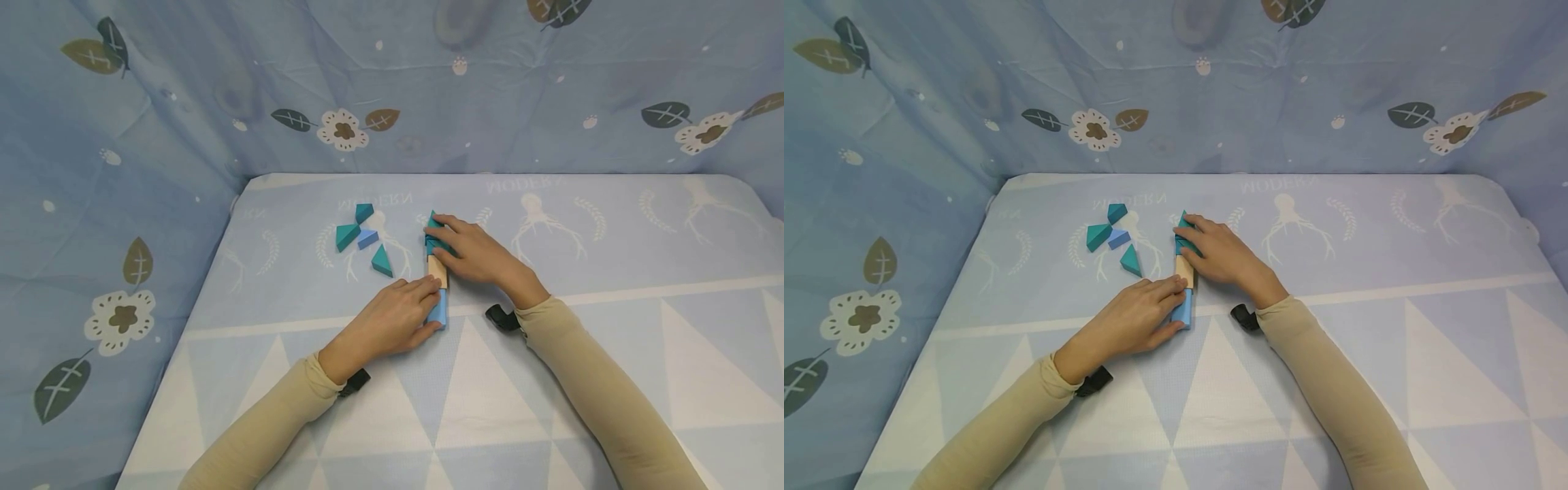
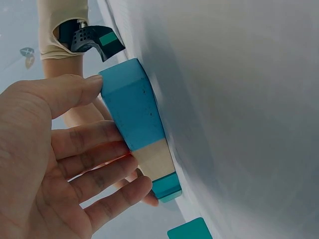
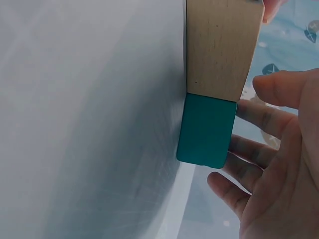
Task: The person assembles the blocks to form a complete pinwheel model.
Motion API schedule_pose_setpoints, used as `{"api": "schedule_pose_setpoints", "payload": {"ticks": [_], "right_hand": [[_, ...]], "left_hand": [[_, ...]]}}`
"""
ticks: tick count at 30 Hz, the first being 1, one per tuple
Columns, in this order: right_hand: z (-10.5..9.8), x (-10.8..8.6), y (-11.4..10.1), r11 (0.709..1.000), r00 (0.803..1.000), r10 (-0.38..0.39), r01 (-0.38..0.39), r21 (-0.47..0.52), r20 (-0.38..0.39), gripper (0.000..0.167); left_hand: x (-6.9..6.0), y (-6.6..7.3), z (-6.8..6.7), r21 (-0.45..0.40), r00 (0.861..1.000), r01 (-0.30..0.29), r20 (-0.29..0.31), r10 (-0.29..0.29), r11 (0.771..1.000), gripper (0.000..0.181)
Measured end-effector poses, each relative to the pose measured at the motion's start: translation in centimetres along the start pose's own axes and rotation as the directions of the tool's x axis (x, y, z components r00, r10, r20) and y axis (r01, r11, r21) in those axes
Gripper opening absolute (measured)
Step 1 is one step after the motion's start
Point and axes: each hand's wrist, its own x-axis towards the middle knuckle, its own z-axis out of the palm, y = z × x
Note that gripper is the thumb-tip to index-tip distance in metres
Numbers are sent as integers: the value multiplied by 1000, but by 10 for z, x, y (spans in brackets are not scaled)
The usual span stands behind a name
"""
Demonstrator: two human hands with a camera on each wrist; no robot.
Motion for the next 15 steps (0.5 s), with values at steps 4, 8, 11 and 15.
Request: {"api": "schedule_pose_setpoints", "payload": {"ticks": [4, 8, 11, 15], "right_hand": [[0, -1, -1, 1000, 1000, -8, 8, -6, -3, 43], [1, -1, -2, 1000, 1000, -14, 14, -10, -1, 43], [0, -1, -3, 1000, 1000, -16, 16, -10, -2, 43], [0, -1, -3, 999, 999, -40, 40, -23, -14, 43]], "left_hand": [[0, 0, 1, 5, 1000, -2, -3, 2, 1000, 44], [0, 0, 2, 3, 1000, -4, -4, 4, 1000, 43], [0, 0, 2, 3, 1000, -5, -4, 5, 1000, 43], [0, 0, 1, 10, 1000, -2, -2, 2, 1000, 43]]}}
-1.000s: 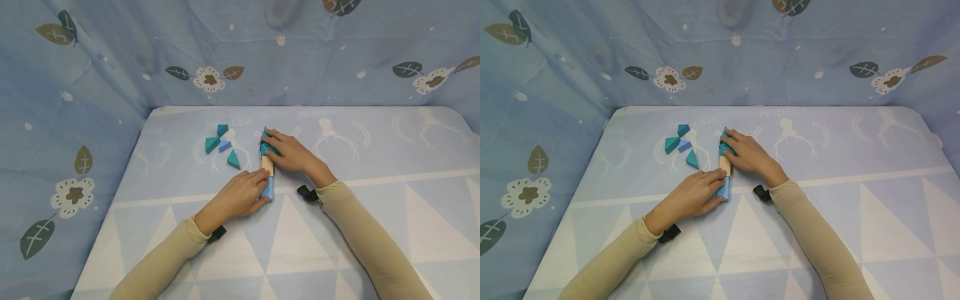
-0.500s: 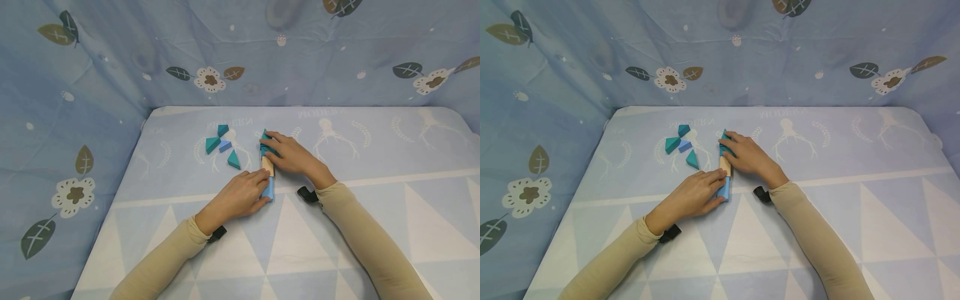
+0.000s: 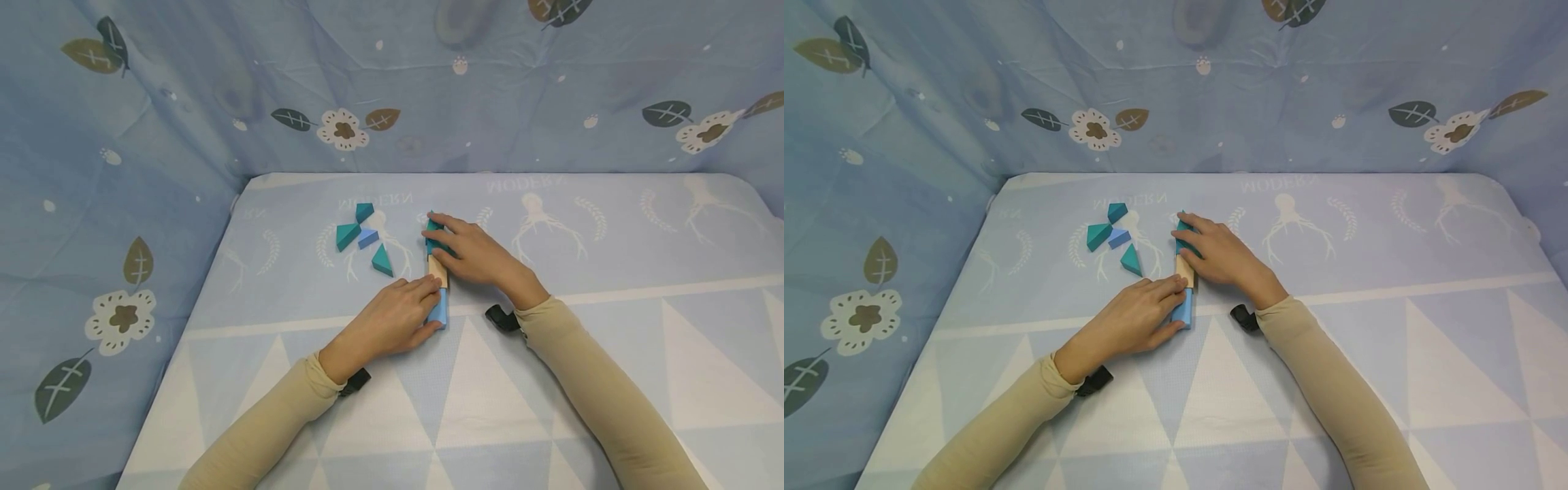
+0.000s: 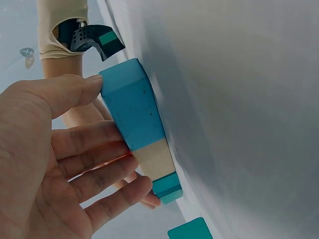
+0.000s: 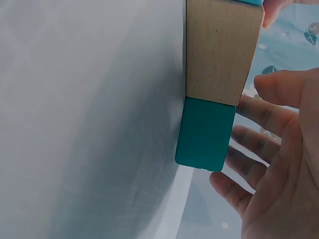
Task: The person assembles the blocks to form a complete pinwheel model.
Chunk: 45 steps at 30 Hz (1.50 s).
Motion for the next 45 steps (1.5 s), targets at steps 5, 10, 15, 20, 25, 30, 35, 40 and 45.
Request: {"api": "schedule_pose_setpoints", "payload": {"ticks": [5, 10, 15, 20, 25, 30, 35, 40, 45], "right_hand": [[-1, 0, 1, 999, 999, -41, 41, -1, -15, 43], [-3, 0, 3, 999, 999, -36, 36, 2, -4, 42], [-5, -1, 4, 999, 999, -38, 38, 5, 5, 42], [-6, -2, 4, 1000, 999, -28, 28, 13, 17, 44], [-6, -2, 3, 1000, 999, 5, -5, 22, 37, 50], [-6, -2, 3, 1000, 1000, 2, -2, 14, 31, 48], [-5, -2, 3, 1000, 1000, -7, 6, 13, 25, 48], [-5, -2, 4, 1000, 1000, -7, 7, 8, 27, 49], [-5, -2, 3, 1000, 999, -7, 7, 7, 34, 52]], "left_hand": [[0, 0, -2, 4, 1000, 4, -1, -4, 1000, 43], [0, 0, -1, 0, 1000, 5, -2, -5, 1000, 44], [0, 0, 0, 2, 1000, 1, -6, -1, 1000, 44], [1, 0, 0, 6, 1000, -3, -12, 3, 1000, 44], [1, 0, 0, 3, 1000, -2, -10, 2, 1000, 45], [0, 0, 0, 4, 1000, 0, -7, 0, 1000, 45], [0, 0, 0, 3, 1000, 0, -10, 0, 1000, 45], [0, 0, 0, -2, 1000, 2, -8, -2, 1000, 45], [0, 0, -1, -16, 1000, 3, 3, -3, 1000, 45]]}}
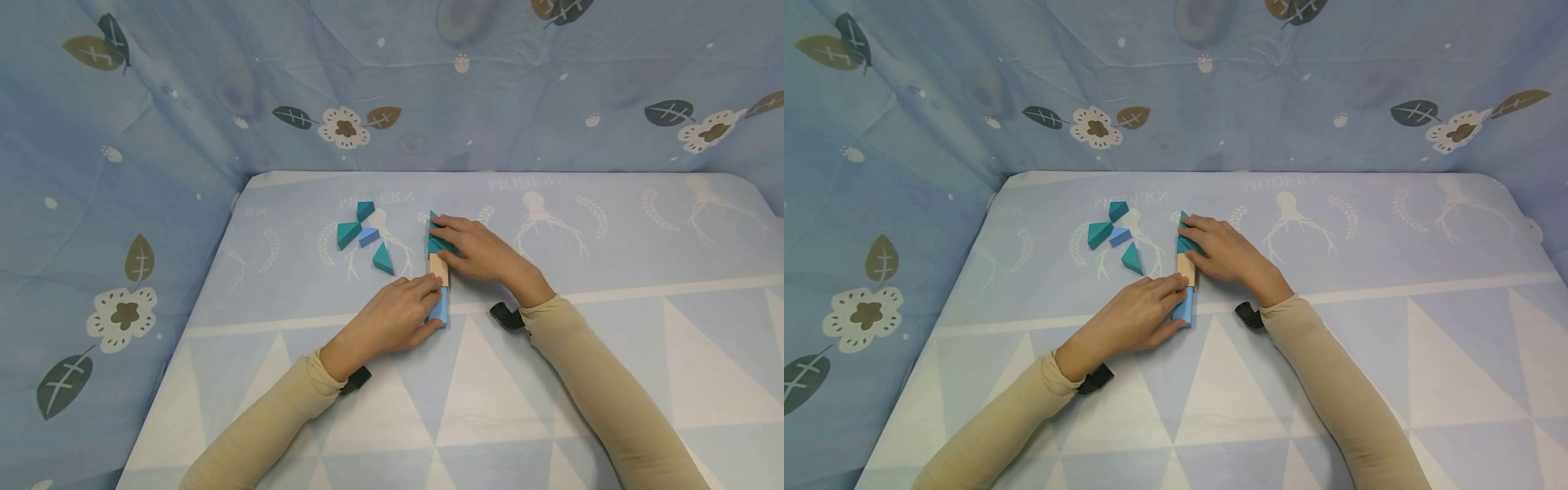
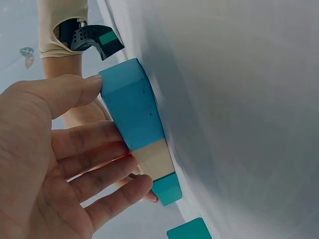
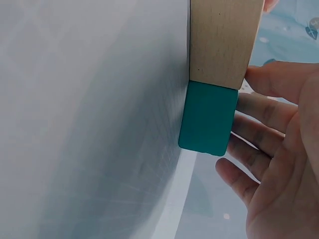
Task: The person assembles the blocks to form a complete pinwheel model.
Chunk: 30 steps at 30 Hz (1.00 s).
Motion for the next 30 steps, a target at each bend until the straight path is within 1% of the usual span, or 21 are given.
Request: {"api": "schedule_pose_setpoints", "payload": {"ticks": [11, 23, 25, 27, 30], "right_hand": [[-1, -1, -2, 1000, 1000, 6, -6, -2, -7, 51], [-1, -1, -4, 1000, 1000, 8, -8, -4, -2, 52], [0, -1, -3, 1000, 1000, 10, -10, -3, -4, 53], [0, -3, -2, 1000, 1000, 13, -13, -1, -8, 54], [-1, -6, -2, 1000, 1000, 28, -28, 3, -10, 56]], "left_hand": [[1, -2, -3, -53, 999, 10, 35, -8, 999, 45], [1, -4, -6, -44, 999, 6, 41, -5, 999, 49], [1, -5, -6, -63, 999, 11, 53, -8, 998, 50], [1, -9, -7, -104, 997, 22, 69, -15, 994, 50], [0, -19, -9, -175, 996, 61, 80, -48, 983, 48]]}}
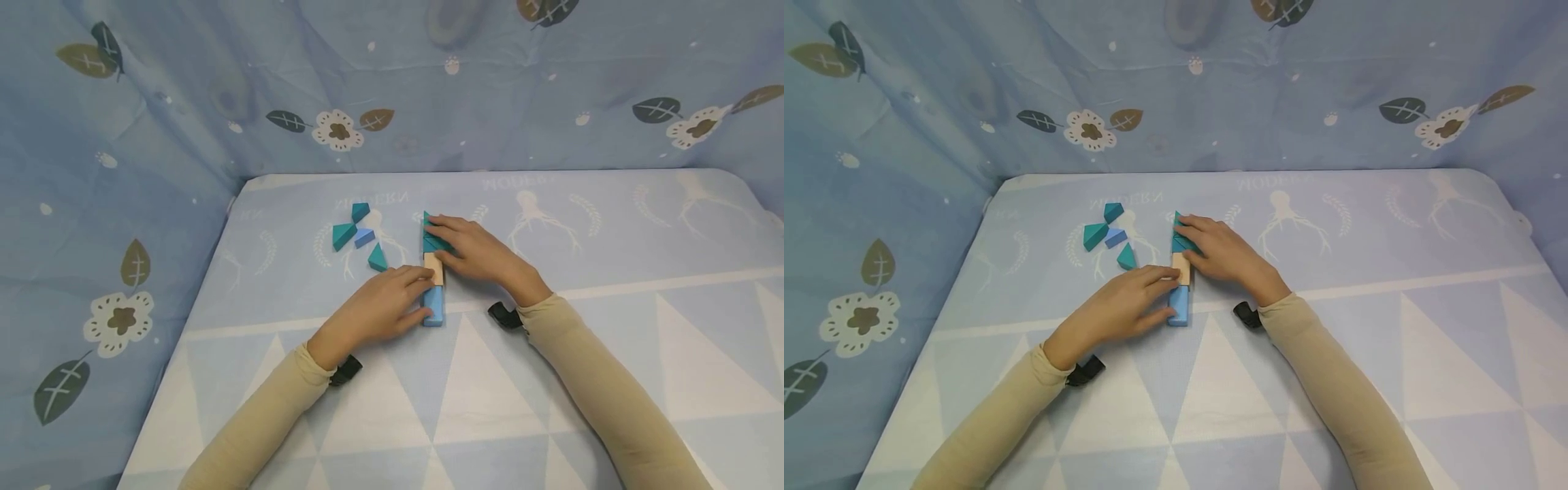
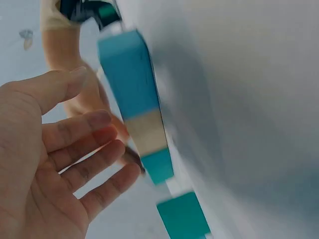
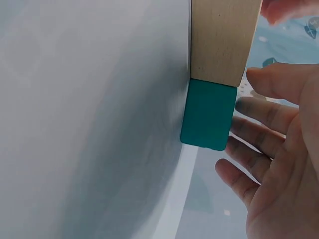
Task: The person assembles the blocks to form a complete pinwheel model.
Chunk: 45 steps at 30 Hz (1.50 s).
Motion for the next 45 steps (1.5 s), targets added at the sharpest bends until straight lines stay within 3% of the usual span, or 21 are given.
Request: {"api": "schedule_pose_setpoints", "payload": {"ticks": [7, 13, 16, 22, 25, 28, 37, 41, 45], "right_hand": [[-2, -11, 3, 1000, 1000, 12, -12, -11, 3, 59], [1, -25, 0, 1000, 999, -24, 24, -13, -32, 58], [3, -34, -6, 999, 998, -44, 43, -6, -54, 57], [7, -47, -22, 996, 990, -80, 76, -42, -116, 56], [10, -51, -34, 992, 986, -107, 98, -77, -131, 58], [13, -54, -45, 990, 985, -119, 108, -92, -124, 60], [26, -58, -54, 994, 990, -64, 52, -96, -123, 64], [31, -58, -53, 993, 991, -70, 59, -99, -114, 66], [33, -56, -53, 992, 991, -83, 71, -108, -107, 67]], "left_hand": [[4, -36, -8, -73, 990, 107, -80, -113, 992, 41], [8, -72, -15, -93, 966, 199, -147, -211, 975, 40], [9, -92, -20, -138, 941, 275, -164, -296, 951, 40], [16, -137, -26, -229, 870, 401, -208, -447, 887, 33], [18, -150, -27, -254, 836, 461, -198, -512, 850, 31], [18, -156, -26, -268, 814, 504, -171, -555, 821, 30], [21, -162, -18, -282, 837, 484, -127, -533, 828, 33], [21, -163, -14, -295, 836, 479, -132, -532, 827, 29], [17, -164, -13, -307, 827, 472, -170, -536, 826, 24]]}}
